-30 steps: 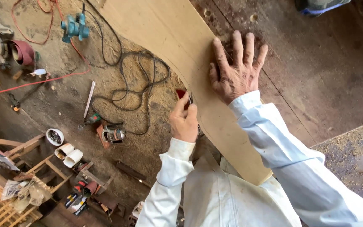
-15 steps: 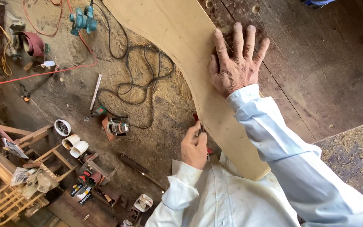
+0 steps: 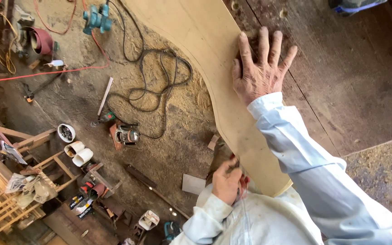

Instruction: Sanding the edges of a curved wooden board with an angle grinder and marking it with a pen.

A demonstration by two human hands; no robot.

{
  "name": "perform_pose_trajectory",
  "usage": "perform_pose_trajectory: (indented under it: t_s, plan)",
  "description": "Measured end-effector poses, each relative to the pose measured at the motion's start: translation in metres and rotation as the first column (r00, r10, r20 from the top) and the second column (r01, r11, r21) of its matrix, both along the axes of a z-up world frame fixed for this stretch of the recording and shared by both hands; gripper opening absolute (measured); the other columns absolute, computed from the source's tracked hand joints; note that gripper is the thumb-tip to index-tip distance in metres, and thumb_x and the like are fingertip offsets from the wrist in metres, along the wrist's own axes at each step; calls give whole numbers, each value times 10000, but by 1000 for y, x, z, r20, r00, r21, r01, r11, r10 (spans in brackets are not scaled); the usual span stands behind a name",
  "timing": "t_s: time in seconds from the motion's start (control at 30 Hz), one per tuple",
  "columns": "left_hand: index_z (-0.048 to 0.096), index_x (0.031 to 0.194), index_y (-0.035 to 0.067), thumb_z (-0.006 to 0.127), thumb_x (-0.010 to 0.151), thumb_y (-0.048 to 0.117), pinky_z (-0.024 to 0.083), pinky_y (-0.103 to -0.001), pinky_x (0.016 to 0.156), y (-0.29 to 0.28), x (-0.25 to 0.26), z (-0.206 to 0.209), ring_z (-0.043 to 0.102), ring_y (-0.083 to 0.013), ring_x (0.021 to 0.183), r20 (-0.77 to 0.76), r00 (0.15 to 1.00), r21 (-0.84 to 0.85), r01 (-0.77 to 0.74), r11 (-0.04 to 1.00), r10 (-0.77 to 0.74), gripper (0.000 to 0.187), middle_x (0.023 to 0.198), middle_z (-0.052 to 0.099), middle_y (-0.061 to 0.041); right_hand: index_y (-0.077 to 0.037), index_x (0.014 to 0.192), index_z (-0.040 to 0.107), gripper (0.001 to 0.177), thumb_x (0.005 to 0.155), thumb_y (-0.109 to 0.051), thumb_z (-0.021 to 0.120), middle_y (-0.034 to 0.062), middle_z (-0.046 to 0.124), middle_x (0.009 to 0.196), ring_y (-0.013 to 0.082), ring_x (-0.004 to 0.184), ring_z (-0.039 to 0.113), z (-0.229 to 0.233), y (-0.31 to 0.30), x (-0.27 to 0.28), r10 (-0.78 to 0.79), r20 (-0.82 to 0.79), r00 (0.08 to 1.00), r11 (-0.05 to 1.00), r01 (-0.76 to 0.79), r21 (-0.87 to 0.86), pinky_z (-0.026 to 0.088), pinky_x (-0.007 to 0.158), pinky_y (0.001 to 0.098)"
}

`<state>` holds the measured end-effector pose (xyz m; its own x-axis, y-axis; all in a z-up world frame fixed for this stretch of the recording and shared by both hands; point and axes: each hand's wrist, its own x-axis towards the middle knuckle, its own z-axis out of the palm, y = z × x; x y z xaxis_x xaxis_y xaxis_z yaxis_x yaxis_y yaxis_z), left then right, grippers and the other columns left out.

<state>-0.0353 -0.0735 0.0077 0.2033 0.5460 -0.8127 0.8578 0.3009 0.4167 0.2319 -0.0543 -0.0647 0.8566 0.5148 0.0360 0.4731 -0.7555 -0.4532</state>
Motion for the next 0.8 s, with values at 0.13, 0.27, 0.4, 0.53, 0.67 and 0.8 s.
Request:
perform_pose_trajectory:
  t_s: [0.13,0.27,0.4,0.53,0.67,0.8]
  plan:
    - [665,1384,111,587,932,126,446,-285,365,44,24,11,499,-121,378,44,983,-146,-173,974,181,459,550,606,-91,-272,1643,299,664,1091,-367,655,211,286,1665,500,1516,223,-4,2,0,6,-6,1000,999,-7,-45,86,1125,812]
    - [548,1490,74,519,941,202,412,-260,401,103,98,15,470,-65,474,179,981,84,62,995,-76,565,799,704,-58,-192,1603,454,583,1056,-326,605,268,368,1608,559,1461,282,-1,0,1,6,29,1000,999,-8,40,102,1095,823]
    - [665,1379,140,589,889,215,410,-263,448,120,113,-9,415,-64,474,169,978,137,98,986,-121,501,1079,787,-6,-186,1607,431,605,1049,-327,617,266,352,1613,566,1465,279,2,-1,1,13,12,1000,1000,-13,14,118,1096,833]
    - [656,1393,137,601,921,214,432,-281,415,124,113,-17,459,-86,427,215,966,129,117,985,-143,481,726,660,-16,-190,1604,444,594,1058,-350,613,256,351,1618,557,1469,264,-1,-1,1,16,20,1000,1000,-16,14,112,1099,832]
    - [670,1372,140,602,913,233,465,-293,481,118,108,-17,484,-95,449,205,962,166,150,975,-183,472,700,698,-8,-200,1619,434,615,1065,-353,654,241,309,1633,532,1486,217,-2,-2,1,22,-4,1000,1000,-22,1,88,1114,823]
    - [607,1357,18,520,924,247,624,-338,838,82,77,-19,722,-235,1084,183,935,288,244,926,-303,498,1421,636,-179,-187,1605,451,588,1073,-329,655,251,365,1610,552,1466,279,-1,-1,1,21,31,999,1000,-21,13,122,1108,819]
